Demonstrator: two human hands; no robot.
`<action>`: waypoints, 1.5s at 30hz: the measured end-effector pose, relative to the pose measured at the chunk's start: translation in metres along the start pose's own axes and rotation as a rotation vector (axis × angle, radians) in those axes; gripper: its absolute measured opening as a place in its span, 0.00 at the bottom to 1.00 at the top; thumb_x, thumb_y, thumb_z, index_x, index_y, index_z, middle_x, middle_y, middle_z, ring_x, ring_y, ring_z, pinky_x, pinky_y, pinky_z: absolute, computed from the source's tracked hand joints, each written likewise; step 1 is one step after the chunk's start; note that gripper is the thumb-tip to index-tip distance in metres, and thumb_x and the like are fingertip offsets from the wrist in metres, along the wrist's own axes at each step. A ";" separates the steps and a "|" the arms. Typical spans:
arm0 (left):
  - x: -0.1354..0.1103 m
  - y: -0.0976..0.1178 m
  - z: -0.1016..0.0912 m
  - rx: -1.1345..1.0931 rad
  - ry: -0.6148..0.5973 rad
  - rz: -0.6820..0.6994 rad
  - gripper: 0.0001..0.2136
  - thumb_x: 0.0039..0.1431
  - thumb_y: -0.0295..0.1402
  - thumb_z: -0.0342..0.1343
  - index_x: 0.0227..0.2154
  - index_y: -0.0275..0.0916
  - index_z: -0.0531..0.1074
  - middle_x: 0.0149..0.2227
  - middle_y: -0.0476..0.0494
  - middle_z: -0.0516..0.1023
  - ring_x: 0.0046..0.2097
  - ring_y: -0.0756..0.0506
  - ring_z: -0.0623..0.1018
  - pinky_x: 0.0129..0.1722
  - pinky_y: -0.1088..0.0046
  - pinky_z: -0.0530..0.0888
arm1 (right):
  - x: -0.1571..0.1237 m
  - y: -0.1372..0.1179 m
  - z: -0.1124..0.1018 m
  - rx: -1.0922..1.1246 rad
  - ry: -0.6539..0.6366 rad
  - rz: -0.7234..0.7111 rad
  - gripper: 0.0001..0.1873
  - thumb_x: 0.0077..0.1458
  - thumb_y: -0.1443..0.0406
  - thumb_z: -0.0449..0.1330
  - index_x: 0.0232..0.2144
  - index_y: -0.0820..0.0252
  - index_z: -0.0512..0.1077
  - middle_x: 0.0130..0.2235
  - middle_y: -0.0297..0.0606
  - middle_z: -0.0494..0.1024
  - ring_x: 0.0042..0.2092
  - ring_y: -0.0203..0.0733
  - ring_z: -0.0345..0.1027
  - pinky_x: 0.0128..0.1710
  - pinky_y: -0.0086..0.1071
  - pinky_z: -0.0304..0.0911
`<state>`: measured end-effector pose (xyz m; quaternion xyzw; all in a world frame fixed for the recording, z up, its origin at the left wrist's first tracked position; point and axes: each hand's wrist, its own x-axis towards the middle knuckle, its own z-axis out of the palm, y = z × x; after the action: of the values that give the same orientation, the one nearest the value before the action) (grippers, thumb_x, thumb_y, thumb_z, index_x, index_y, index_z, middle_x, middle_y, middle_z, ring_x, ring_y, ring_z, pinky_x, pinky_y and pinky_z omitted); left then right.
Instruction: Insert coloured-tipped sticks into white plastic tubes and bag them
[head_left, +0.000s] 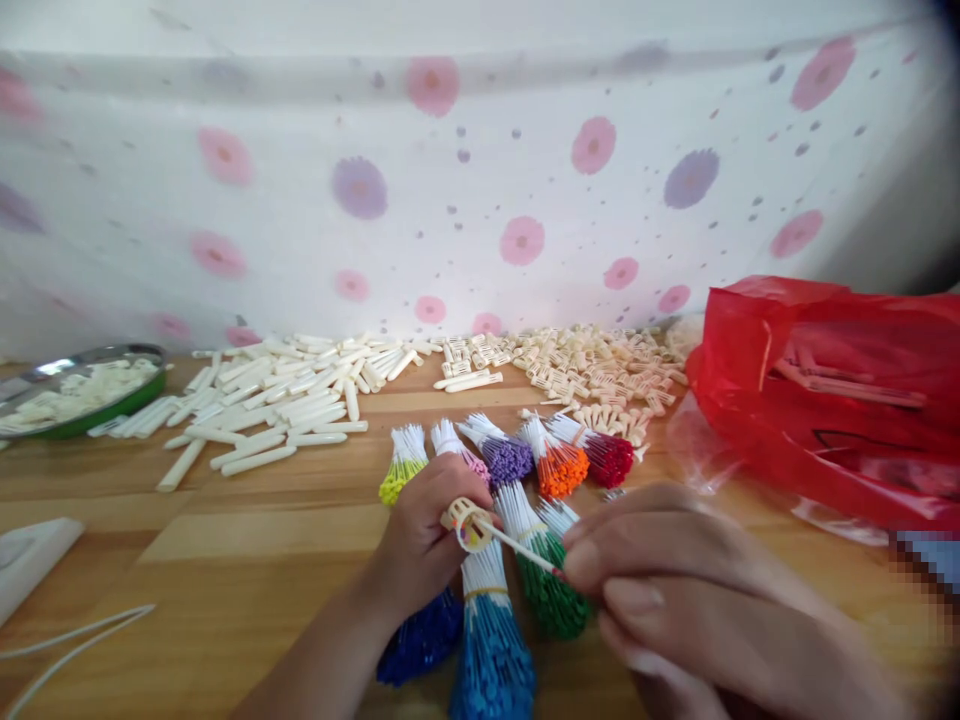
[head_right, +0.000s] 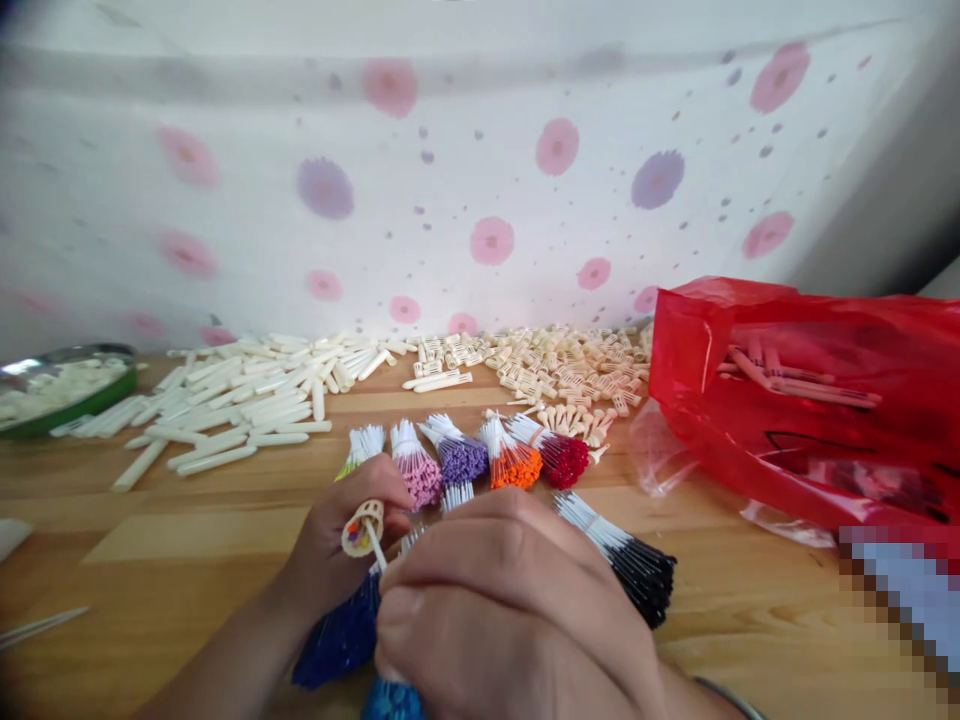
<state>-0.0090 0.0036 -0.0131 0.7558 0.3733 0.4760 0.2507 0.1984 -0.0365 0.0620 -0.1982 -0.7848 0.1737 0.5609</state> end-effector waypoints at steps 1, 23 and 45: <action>0.000 0.001 0.000 0.009 -0.008 -0.003 0.06 0.58 0.34 0.55 0.27 0.39 0.70 0.27 0.48 0.69 0.32 0.48 0.70 0.33 0.73 0.66 | 0.000 0.001 0.003 -0.003 -0.016 0.038 0.22 0.53 0.74 0.60 0.47 0.45 0.69 0.39 0.36 0.79 0.41 0.43 0.74 0.39 0.34 0.72; 0.003 0.006 -0.010 0.265 -0.165 0.042 0.14 0.64 0.42 0.43 0.43 0.39 0.66 0.39 0.41 0.68 0.43 0.42 0.69 0.43 0.66 0.66 | 0.000 0.048 0.026 -0.279 -0.147 -0.035 0.07 0.54 0.74 0.59 0.35 0.61 0.71 0.34 0.38 0.71 0.35 0.38 0.63 0.35 0.33 0.63; 0.002 -0.001 -0.002 0.759 0.003 0.120 0.15 0.64 0.41 0.42 0.38 0.36 0.69 0.33 0.41 0.70 0.36 0.40 0.68 0.36 0.64 0.64 | -0.001 0.061 0.042 0.075 -0.014 0.526 0.07 0.51 0.71 0.58 0.23 0.59 0.71 0.25 0.31 0.69 0.28 0.34 0.63 0.29 0.28 0.58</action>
<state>-0.0111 0.0057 -0.0122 0.8148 0.4784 0.3186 -0.0759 0.1658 0.0139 0.0182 -0.3733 -0.7032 0.3439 0.4980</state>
